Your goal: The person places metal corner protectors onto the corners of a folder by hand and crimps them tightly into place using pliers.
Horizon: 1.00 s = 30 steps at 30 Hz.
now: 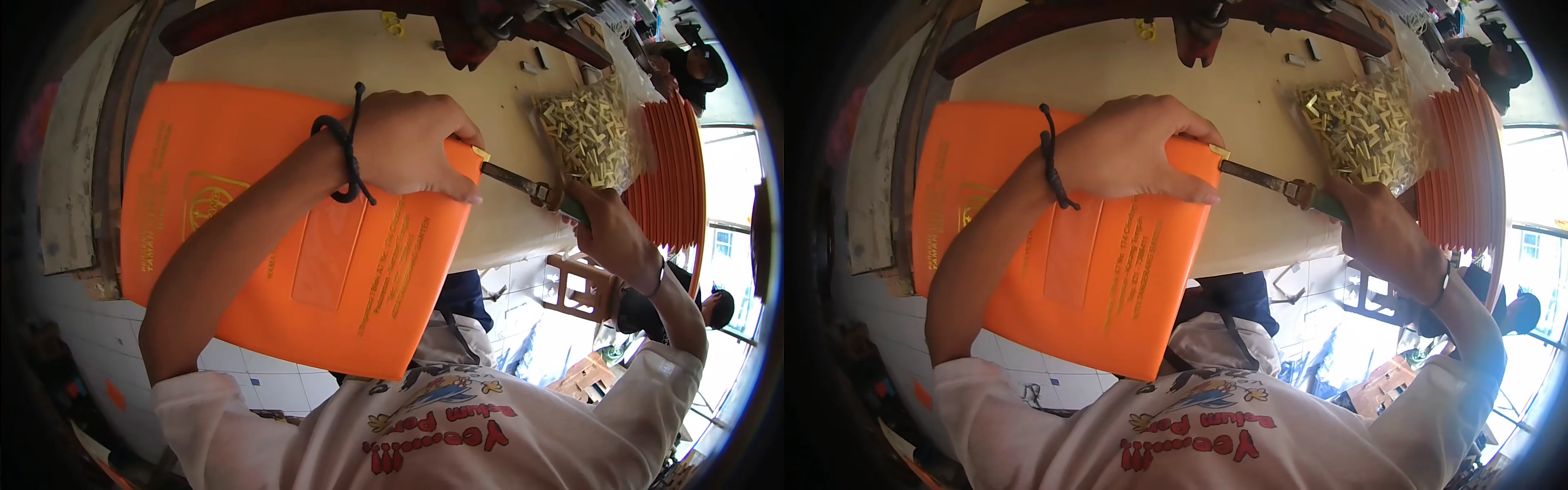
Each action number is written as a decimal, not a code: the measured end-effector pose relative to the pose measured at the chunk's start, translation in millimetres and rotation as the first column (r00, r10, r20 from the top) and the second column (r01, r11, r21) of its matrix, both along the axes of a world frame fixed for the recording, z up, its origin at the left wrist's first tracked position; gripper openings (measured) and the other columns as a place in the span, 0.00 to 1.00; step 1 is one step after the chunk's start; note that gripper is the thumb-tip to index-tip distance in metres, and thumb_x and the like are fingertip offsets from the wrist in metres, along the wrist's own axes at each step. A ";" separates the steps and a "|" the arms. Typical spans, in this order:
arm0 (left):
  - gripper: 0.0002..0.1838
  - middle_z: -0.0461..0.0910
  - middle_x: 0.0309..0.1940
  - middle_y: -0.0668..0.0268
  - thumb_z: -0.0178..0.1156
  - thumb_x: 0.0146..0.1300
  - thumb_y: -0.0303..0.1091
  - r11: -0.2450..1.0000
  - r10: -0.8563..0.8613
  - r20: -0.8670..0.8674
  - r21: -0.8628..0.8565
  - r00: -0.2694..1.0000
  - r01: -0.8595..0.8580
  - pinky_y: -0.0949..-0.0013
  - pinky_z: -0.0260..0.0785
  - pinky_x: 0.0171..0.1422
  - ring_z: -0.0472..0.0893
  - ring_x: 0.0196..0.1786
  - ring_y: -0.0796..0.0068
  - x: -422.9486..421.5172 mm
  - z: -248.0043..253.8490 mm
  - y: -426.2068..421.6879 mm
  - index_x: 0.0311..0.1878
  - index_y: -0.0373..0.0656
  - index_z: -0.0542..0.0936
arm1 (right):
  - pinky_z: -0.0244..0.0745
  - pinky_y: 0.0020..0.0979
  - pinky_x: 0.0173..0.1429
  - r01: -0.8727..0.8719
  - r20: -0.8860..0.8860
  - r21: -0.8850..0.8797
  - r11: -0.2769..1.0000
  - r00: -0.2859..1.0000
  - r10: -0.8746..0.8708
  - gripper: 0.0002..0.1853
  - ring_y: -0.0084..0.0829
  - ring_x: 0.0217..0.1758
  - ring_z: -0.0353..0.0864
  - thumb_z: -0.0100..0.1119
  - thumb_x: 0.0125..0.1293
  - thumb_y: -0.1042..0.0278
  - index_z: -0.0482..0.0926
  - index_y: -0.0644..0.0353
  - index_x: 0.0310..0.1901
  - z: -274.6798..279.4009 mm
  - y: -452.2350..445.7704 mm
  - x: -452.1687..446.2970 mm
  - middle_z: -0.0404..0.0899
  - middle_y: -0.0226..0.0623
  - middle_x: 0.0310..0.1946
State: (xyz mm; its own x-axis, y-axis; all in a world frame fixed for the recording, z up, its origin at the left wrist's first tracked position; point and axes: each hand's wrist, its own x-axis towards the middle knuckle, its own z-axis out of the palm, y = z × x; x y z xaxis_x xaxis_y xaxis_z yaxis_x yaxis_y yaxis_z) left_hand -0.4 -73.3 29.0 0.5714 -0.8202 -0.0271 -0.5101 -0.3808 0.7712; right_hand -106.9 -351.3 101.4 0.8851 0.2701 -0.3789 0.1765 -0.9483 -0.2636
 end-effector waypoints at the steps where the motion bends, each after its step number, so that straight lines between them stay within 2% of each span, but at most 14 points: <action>1: 0.33 0.85 0.48 0.56 0.72 0.53 0.54 1.000 -0.004 0.004 0.007 1.000 0.004 0.65 0.70 0.62 0.82 0.55 0.61 0.4 0.3 -0.5 0.53 0.36 0.83 | 0.79 0.42 0.44 0.020 -0.025 -0.034 0.999 0.999 -0.021 0.24 0.52 0.37 0.85 0.48 0.52 0.89 0.74 0.68 0.53 1.9 1.7 0.1 0.82 0.54 0.32; 7: 0.33 0.85 0.48 0.56 0.72 0.53 0.54 1.000 -0.010 -0.023 0.020 1.000 0.011 0.65 0.70 0.62 0.82 0.53 0.63 0.4 4.3 0.0 0.53 0.35 0.82 | 0.79 0.42 0.46 0.060 -0.084 0.009 0.998 0.995 -0.059 0.20 0.49 0.39 0.86 0.48 0.52 0.89 0.77 0.68 0.48 3.7 2.6 2.7 0.83 0.53 0.33; 10: 0.34 0.85 0.48 0.56 0.73 0.52 0.54 0.999 -0.016 -0.027 0.037 1.000 0.017 0.66 0.70 0.62 0.82 0.53 0.63 0.9 4.6 -2.1 0.53 0.34 0.82 | 0.78 0.39 0.46 0.030 -0.133 0.154 0.988 0.991 -0.009 0.14 0.43 0.39 0.86 0.52 0.57 0.88 0.79 0.67 0.44 8.4 -2.1 5.5 0.83 0.48 0.33; 13: 0.35 0.85 0.47 0.56 0.73 0.52 0.55 0.998 -0.014 -0.044 0.060 0.999 0.017 0.66 0.70 0.61 0.82 0.53 0.63 1.5 6.2 -3.0 0.53 0.34 0.82 | 0.78 0.34 0.38 -0.070 -0.081 0.300 0.951 0.992 0.098 0.08 0.36 0.30 0.85 0.55 0.66 0.78 0.82 0.63 0.44 1.2 -12.8 6.9 0.84 0.43 0.29; 16: 0.35 0.85 0.47 0.56 0.73 0.52 0.55 0.999 -0.013 -0.047 0.046 0.999 0.015 0.66 0.70 0.60 0.82 0.52 0.64 1.9 5.3 -2.8 0.53 0.34 0.82 | 0.75 0.32 0.36 0.012 -0.206 0.283 0.959 0.977 0.048 0.08 0.30 0.29 0.82 0.54 0.68 0.77 0.82 0.62 0.45 8.8 -10.3 9.7 0.84 0.38 0.30; 19: 0.34 0.85 0.45 0.57 0.73 0.52 0.55 0.999 -0.023 -0.054 0.028 0.998 0.024 0.67 0.71 0.59 0.83 0.50 0.65 2.6 3.6 -2.9 0.52 0.33 0.82 | 0.74 0.32 0.35 0.061 -0.297 0.200 0.978 0.955 0.001 0.08 0.29 0.28 0.81 0.54 0.68 0.76 0.82 0.62 0.45 17.6 -6.5 12.7 0.84 0.37 0.30; 25: 0.34 0.86 0.44 0.57 0.73 0.52 0.54 0.999 -0.030 -0.052 0.022 0.998 0.032 0.67 0.71 0.58 0.83 0.48 0.65 3.0 5.0 -2.8 0.51 0.33 0.82 | 0.74 0.34 0.36 0.093 -0.313 0.186 0.978 0.949 -0.030 0.14 0.33 0.29 0.82 0.50 0.61 0.83 0.82 0.62 0.44 24.5 0.9 11.8 0.84 0.39 0.30; 30: 0.33 0.86 0.43 0.58 0.72 0.53 0.55 0.999 -0.036 -0.024 0.036 0.999 0.037 0.67 0.71 0.58 0.83 0.48 0.64 2.8 5.1 -3.0 0.51 0.34 0.83 | 0.78 0.37 0.42 0.077 -0.302 0.173 0.982 0.953 -0.022 0.17 0.38 0.34 0.85 0.48 0.55 0.86 0.81 0.63 0.44 25.8 4.1 10.4 0.85 0.43 0.33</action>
